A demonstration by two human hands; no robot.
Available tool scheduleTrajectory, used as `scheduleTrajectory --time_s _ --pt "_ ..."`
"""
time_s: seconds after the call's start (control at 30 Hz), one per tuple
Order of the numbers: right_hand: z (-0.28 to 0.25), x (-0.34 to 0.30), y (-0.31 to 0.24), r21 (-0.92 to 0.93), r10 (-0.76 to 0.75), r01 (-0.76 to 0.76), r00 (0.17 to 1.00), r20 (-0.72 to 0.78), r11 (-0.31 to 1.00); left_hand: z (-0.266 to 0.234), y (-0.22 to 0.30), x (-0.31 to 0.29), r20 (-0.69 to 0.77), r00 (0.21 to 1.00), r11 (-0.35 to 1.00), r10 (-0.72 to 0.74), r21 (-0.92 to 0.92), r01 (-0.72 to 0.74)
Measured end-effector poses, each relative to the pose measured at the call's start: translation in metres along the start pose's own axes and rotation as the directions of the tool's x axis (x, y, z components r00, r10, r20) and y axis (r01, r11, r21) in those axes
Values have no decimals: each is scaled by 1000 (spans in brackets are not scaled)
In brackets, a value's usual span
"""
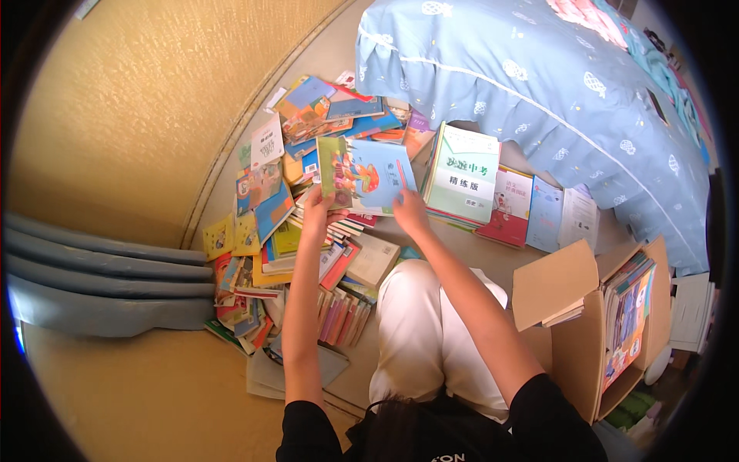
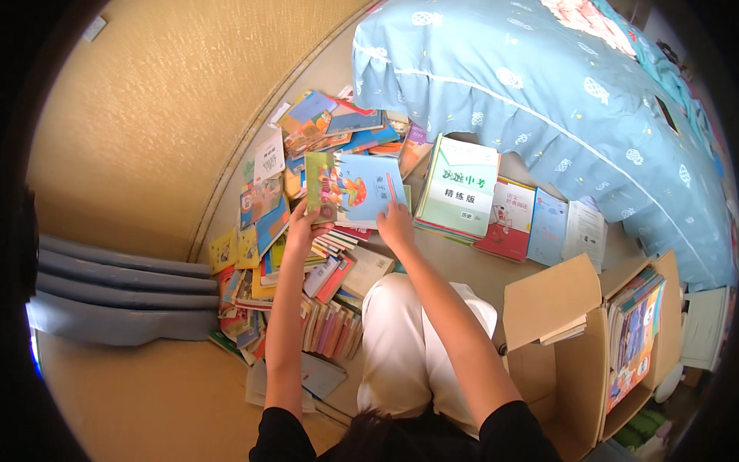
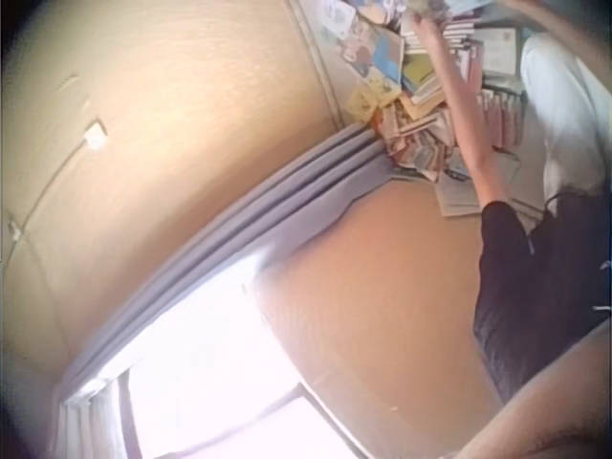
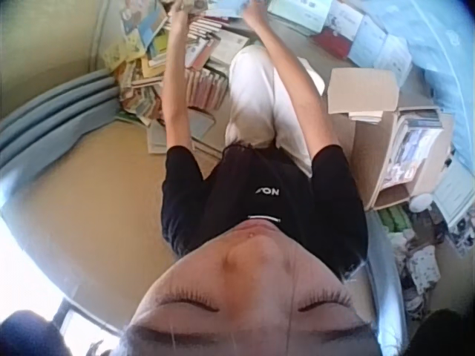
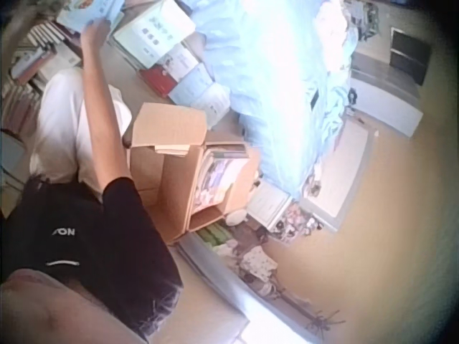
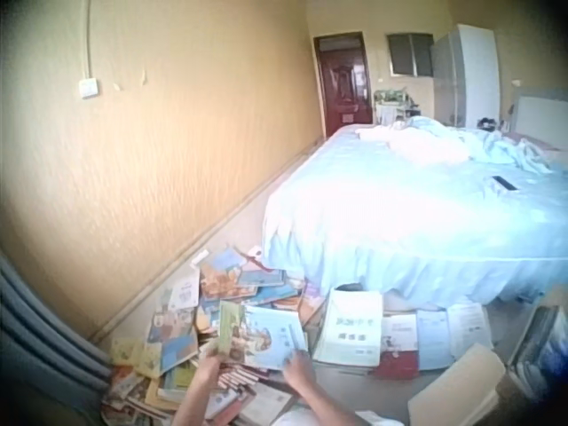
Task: The person picks up books from the floor and packs them into a cardboard box by hand.
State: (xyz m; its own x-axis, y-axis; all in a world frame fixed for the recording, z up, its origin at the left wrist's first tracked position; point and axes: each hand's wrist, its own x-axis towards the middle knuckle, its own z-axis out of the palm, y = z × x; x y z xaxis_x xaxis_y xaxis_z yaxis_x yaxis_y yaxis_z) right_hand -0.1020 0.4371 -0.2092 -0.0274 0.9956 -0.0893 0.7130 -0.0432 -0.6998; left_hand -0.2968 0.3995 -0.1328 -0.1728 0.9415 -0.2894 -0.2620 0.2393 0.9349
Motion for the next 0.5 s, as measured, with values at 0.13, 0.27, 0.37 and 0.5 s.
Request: scheduleTrajectory --time_s 0.13,0.27,0.37,0.5 --pt "-47 -51 -12 177 -128 249 851 -508 952 12 23 -61 25 998 994 66 -94 -63" --pt "-121 -111 3 277 -118 354 779 -616 893 40 41 -128 128 982 981 136 -157 -115" --pt "-202 -158 -4 849 121 31 986 -111 528 67 55 -177 209 961 963 182 -233 -132" --pt "-294 -201 38 881 -36 104 994 -99 461 128 62 -247 294 933 954 206 -272 -125"
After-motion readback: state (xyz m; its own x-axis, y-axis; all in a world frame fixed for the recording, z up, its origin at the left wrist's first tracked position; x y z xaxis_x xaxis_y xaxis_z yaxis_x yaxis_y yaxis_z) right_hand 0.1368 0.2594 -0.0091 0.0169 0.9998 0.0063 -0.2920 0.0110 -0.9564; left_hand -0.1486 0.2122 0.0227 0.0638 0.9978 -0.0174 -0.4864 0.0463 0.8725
